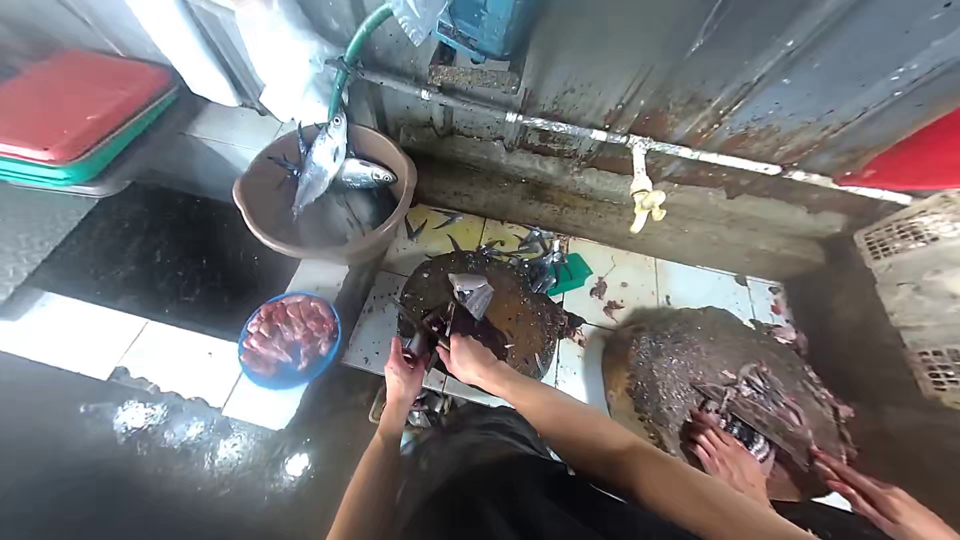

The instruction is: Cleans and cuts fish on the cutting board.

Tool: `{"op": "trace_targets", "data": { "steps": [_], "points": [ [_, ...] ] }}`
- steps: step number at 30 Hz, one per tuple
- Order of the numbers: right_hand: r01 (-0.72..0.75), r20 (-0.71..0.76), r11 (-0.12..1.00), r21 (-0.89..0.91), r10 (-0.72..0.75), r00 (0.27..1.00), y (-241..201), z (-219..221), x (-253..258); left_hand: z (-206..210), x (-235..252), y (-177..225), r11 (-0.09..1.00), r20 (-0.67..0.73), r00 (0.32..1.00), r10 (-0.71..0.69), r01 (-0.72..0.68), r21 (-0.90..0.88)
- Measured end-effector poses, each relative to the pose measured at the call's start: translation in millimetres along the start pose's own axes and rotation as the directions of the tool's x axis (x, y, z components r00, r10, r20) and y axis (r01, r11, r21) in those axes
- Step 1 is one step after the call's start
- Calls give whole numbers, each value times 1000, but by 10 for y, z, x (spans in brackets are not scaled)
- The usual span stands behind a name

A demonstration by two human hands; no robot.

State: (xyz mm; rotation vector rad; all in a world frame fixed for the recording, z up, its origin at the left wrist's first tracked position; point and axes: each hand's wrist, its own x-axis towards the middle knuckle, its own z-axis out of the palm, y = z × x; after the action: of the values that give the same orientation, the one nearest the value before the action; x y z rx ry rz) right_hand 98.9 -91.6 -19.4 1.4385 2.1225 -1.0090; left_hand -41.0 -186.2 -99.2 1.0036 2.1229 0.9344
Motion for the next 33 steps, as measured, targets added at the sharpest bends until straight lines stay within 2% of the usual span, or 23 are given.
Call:
{"op": "trace_targets", "data": {
  "steps": [2, 4, 6, 8, 10, 12, 15, 18, 21, 23, 25, 27, 28, 29, 31, 32, 33],
  "points": [
    [26, 5, 1000, 14, -26, 1000, 8, 59, 9, 48, -100, -7, 998, 14, 998, 62, -62, 19],
    [64, 2, 996, 55, -64, 998, 70, 7, -11, 70, -155, -73, 992, 44, 996, 79, -74, -102],
    [92, -84, 994, 62, -86, 993, 133, -173, -86, 11, -205, -149, 915, 156, 987, 26, 39, -402],
    [85, -195, 996, 16, -80, 978, 217, -287, -116, -81, -372, -303, 758, 292, 952, -90, 256, -600],
    [41, -209, 997, -68, -54, 976, 339, -365, 12, -154, -548, -533, 697, 346, 912, -219, 394, -599],
    [11, -140, 987, -159, -34, 990, 458, -320, 90, -175, -749, -787, 670, 312, 884, -348, 467, -577],
    [94, -50, 966, -243, -109, 993, 453, -177, -97, -166, -893, -1012, 572, 287, 822, -492, 553, -606],
    [168, 71, 969, -182, -157, 985, 397, 51, -365, -129, -918, -1018, 457, 465, 717, -519, 693, -558],
    [188, 64, 981, -56, -184, 981, 432, 276, -426, -13, -856, -990, 358, 537, 711, -454, 697, -621],
    [168, -45, 983, 75, -165, 985, 503, 301, -470, 53, -812, -1082, 374, 518, 710, -477, 697, -612],
    [184, -250, 958, 221, -127, 960, 652, 218, -529, 75, -757, -1218, 410, 486, 695, -530, 712, -570],
    [232, -473, 920, 316, -60, 879, 874, 96, -587, 35, -727, -1262, 532, 387, 703, -597, 708, -464],
    [255, -564, 906, 339, -21, 826, 1015, 41, -597, 4, -720, -1247, 651, 298, 742, -600, 670, -358],
    [267, -633, 895, 356, 20, 774, 1162, -12, -597, -38, -700, -1194, 774, 214, 801, -559, 596, -214],
    [197, -692, 915, 351, 112, 713, 1496, -59, -535, -117, -643, -900, 944, 66, 941, -331, 330, 22],
    [97, -660, 932, 350, 172, 731, 1656, -69, -465, -138, -575, -655, 983, -1, 985, -171, 171, 67],
    [-31, -581, 940, 340, 236, 779, 1794, -82, -378, -136, -465, -392, 996, -38, 999, -20, 23, 91]
  ]
}}
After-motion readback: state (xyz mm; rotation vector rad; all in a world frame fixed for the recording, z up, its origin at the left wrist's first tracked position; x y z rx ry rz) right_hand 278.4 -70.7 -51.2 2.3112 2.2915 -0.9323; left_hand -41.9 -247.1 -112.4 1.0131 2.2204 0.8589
